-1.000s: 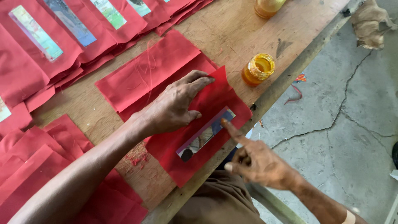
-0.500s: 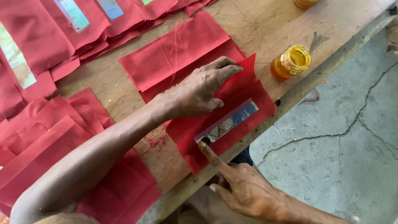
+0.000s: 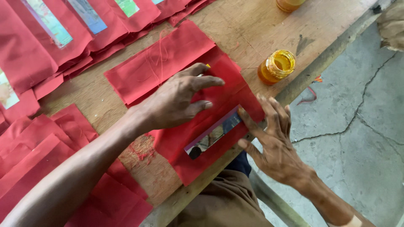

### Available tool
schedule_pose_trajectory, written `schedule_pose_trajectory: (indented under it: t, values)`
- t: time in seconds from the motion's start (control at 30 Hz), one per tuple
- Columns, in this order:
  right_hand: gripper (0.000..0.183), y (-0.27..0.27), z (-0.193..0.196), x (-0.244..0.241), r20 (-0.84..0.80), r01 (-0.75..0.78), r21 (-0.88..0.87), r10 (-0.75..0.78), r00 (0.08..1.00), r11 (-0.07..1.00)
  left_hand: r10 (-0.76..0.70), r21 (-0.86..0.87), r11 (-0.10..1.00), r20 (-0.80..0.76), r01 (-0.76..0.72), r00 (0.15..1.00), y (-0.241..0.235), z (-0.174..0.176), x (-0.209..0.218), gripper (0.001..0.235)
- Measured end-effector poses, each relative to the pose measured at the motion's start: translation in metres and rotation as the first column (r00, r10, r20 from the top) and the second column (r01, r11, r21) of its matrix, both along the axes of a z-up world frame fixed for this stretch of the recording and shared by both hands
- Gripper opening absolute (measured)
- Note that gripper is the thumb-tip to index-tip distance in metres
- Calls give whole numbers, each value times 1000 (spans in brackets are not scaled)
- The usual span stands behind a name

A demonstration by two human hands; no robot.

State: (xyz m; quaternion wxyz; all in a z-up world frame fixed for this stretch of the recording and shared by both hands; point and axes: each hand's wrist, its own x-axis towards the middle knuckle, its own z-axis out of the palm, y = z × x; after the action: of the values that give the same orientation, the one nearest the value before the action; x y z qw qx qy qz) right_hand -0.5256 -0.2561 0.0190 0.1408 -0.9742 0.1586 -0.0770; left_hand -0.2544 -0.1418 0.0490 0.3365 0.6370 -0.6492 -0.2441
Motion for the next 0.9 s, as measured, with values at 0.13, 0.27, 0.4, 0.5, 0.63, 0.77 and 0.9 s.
schedule_pose_trajectory:
  t: [0.13,0.27,0.4,0.5,0.63,0.77,0.9]
  values:
    - [64,-5,-1,7,-10,9,7,-9,1000,1000,8,67,998,38,-10,999,12,3,6,55]
    - [61,9,3,10,-23,-55,-43,54,998,998,47,81,996,-14,-46,999,24,4,10,54]
    - [60,41,0,13,-6,-149,-43,149,989,988,81,10,997,-58,-81,995,24,4,10,51]
    - [58,66,2,19,3,-189,-74,189,982,979,94,-24,995,-102,-97,990,25,2,11,43]
    - [53,82,7,25,50,-250,-125,257,965,960,121,-10,992,-139,-124,983,23,-7,11,37]
    - [49,79,11,26,5,-245,-207,251,968,947,98,-43,993,-156,-106,983,26,-13,10,35]
    - [53,78,5,30,56,-291,-124,300,952,949,78,-28,996,-149,-83,986,23,-15,7,35]
